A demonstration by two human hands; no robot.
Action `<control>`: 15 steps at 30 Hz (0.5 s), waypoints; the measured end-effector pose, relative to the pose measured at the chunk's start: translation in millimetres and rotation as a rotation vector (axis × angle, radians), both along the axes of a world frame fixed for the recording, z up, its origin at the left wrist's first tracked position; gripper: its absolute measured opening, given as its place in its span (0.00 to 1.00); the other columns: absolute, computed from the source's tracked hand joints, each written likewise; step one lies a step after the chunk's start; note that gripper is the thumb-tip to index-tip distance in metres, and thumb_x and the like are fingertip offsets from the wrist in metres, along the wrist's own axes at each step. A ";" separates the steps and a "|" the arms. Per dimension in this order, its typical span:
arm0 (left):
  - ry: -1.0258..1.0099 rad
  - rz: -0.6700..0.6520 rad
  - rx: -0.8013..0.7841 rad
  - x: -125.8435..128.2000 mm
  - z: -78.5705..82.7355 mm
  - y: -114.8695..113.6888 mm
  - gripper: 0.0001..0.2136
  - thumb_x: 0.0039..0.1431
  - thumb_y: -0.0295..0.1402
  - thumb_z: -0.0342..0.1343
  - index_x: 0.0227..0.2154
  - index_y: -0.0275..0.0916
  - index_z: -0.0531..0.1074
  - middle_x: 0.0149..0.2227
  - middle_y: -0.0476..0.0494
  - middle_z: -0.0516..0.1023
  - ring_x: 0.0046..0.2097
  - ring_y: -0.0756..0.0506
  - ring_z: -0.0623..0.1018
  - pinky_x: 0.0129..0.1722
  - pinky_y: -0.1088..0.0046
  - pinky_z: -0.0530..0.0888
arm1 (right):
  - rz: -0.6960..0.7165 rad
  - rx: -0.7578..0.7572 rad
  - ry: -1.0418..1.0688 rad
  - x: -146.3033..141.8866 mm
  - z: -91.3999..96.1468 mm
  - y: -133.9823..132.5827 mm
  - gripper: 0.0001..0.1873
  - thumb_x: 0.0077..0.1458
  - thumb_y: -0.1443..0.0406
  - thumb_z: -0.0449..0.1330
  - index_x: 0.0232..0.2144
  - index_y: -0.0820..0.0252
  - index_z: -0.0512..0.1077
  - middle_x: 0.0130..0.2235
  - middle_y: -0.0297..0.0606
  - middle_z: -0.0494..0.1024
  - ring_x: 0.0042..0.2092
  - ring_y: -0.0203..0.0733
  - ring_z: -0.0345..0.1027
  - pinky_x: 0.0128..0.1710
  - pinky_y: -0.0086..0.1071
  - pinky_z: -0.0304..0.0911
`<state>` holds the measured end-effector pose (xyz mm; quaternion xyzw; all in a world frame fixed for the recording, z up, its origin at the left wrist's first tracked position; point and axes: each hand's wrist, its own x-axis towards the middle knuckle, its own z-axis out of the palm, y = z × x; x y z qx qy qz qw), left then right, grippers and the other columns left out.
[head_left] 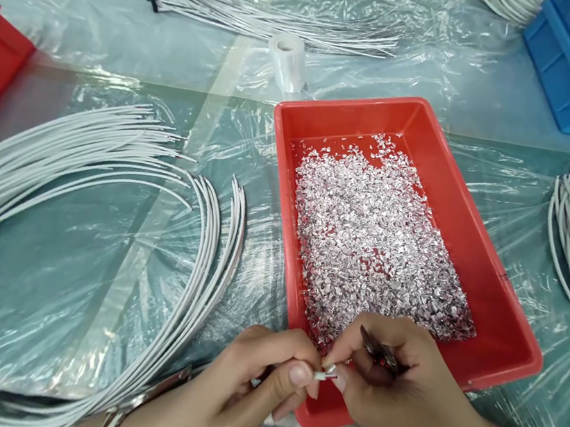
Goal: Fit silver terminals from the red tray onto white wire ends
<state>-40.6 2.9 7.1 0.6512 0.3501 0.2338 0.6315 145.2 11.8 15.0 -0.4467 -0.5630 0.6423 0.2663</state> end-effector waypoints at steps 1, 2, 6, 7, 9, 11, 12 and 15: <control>0.002 0.006 0.005 0.1 -0.2 -0.2 0.12 0.66 0.28 0.39 0.25 0.39 0.58 0.20 0.55 0.60 0.22 0.55 0.62 0.23 0.82 0.61 | 0.005 0.001 0.003 0.1 0.3 0.1 0.10 0.47 0.76 0.54 0.20 0.59 0.62 0.18 0.22 0.50 0.19 0.27 0.40 0.17 0.24 0.41; 0.003 0.009 0.011 0.3 -0.4 -0.4 0.12 0.66 0.28 0.39 0.25 0.39 0.58 0.20 0.55 0.60 0.22 0.55 0.62 0.23 0.82 0.61 | 0.006 0.005 0.003 0.1 0.5 0.4 0.10 0.47 0.76 0.54 0.20 0.59 0.62 0.18 0.22 0.50 0.19 0.27 0.40 0.17 0.24 0.41; 0.013 0.009 0.031 0.5 0.0 -0.5 0.12 0.66 0.28 0.40 0.25 0.39 0.59 0.20 0.55 0.60 0.21 0.55 0.61 0.21 0.83 0.60 | -0.001 0.024 -0.024 -0.2 0.4 1.4 0.10 0.47 0.76 0.54 0.19 0.59 0.61 0.19 0.23 0.49 0.20 0.27 0.40 0.17 0.24 0.41; 0.025 0.002 0.049 0.4 0.4 -0.3 0.12 0.65 0.29 0.41 0.25 0.39 0.59 0.19 0.55 0.61 0.20 0.55 0.62 0.21 0.82 0.60 | 0.000 0.018 -0.028 -0.3 0.2 1.6 0.10 0.47 0.76 0.54 0.20 0.59 0.61 0.19 0.23 0.49 0.20 0.27 0.40 0.17 0.24 0.41; 0.074 -0.015 0.105 -0.4 1.8 0.2 0.11 0.65 0.30 0.43 0.26 0.39 0.62 0.19 0.55 0.62 0.21 0.54 0.63 0.21 0.81 0.61 | -0.005 0.001 -0.029 -0.5 -0.1 1.9 0.10 0.48 0.75 0.53 0.20 0.59 0.62 0.19 0.23 0.49 0.20 0.28 0.41 0.18 0.24 0.42; 0.122 -0.037 0.164 -1.5 3.4 0.7 0.10 0.64 0.31 0.45 0.27 0.38 0.65 0.19 0.54 0.65 0.22 0.54 0.65 0.23 0.81 0.63 | -0.009 -0.010 -0.016 -0.6 0.1 2.0 0.10 0.48 0.75 0.53 0.20 0.59 0.62 0.19 0.23 0.50 0.21 0.28 0.42 0.19 0.25 0.43; 0.136 -0.041 0.183 -2.0 4.1 0.7 0.10 0.64 0.31 0.46 0.27 0.38 0.66 0.20 0.53 0.67 0.22 0.54 0.67 0.24 0.81 0.64 | -0.016 -0.019 -0.013 -0.4 0.5 2.0 0.10 0.49 0.74 0.53 0.20 0.58 0.62 0.19 0.23 0.50 0.21 0.29 0.42 0.19 0.24 0.44; 0.139 -0.027 0.205 -3.0 5.6 0.2 0.06 0.62 0.28 0.49 0.29 0.39 0.68 0.23 0.53 0.72 0.24 0.54 0.71 0.28 0.81 0.66 | -0.065 -0.069 -0.009 3.3 3.0 3.5 0.07 0.51 0.71 0.55 0.23 0.57 0.65 0.20 0.24 0.54 0.21 0.29 0.45 0.19 0.23 0.47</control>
